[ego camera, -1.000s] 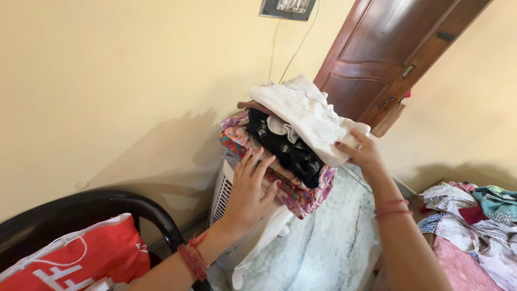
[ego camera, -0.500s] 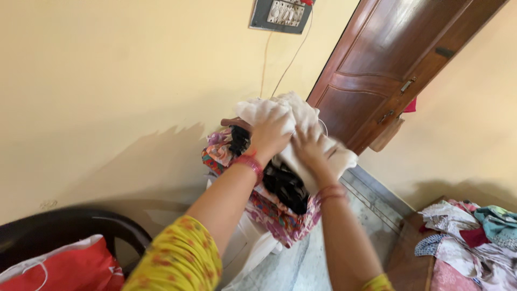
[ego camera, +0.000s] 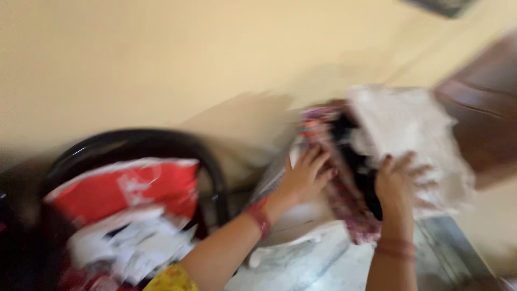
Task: The person folds various garments including a striped top, a dark blue shirt with orange trim, a white shirt, a brown top, and a red patterned cloth. Each item is picked up, folded by hand, and placed on a stack on a nearby surface.
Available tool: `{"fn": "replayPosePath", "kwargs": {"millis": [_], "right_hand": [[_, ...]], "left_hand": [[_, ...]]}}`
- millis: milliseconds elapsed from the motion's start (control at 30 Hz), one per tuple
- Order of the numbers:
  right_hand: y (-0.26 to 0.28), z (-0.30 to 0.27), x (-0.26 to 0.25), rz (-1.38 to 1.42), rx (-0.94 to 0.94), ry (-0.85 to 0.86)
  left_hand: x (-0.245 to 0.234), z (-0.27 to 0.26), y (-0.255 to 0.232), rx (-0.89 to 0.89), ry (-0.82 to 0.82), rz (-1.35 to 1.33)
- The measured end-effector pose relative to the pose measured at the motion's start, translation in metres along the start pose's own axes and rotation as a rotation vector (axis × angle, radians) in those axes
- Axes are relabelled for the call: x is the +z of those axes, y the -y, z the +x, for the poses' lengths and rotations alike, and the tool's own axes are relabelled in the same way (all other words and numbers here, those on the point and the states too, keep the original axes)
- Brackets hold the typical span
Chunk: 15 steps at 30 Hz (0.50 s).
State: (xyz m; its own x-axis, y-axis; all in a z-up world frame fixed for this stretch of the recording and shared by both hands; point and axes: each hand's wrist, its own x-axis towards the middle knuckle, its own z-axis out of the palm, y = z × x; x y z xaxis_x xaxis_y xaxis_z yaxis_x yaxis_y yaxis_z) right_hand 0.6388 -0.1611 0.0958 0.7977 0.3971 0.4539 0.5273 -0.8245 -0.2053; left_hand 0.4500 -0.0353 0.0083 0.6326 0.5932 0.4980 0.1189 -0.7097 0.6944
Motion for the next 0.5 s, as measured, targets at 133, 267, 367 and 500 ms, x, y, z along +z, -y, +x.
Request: {"fn": "replayPosePath", "kwargs": {"millis": [133,267,367,500], "right_hand": [[0.076,-0.139,0.020,0.174,-0.341,-0.096],[0.155,-0.260,0.124,0.811,-0.836,0.296],[0.191,-0.337,0.211,0.813,-0.747,0.812],[0.240,-0.404,0.304,0.611,-0.920,0.979]], "left_hand": [[-0.047,-0.174,0.044,-0.253,-0.048,-0.143],[-0.092,-0.326,0.093,-0.712,0.099,-0.136],[-0.125,-0.413,0.103,-0.771,-0.108,-0.082],[-0.163,-0.478,0.110,-0.988,-0.258,-0.044]]}}
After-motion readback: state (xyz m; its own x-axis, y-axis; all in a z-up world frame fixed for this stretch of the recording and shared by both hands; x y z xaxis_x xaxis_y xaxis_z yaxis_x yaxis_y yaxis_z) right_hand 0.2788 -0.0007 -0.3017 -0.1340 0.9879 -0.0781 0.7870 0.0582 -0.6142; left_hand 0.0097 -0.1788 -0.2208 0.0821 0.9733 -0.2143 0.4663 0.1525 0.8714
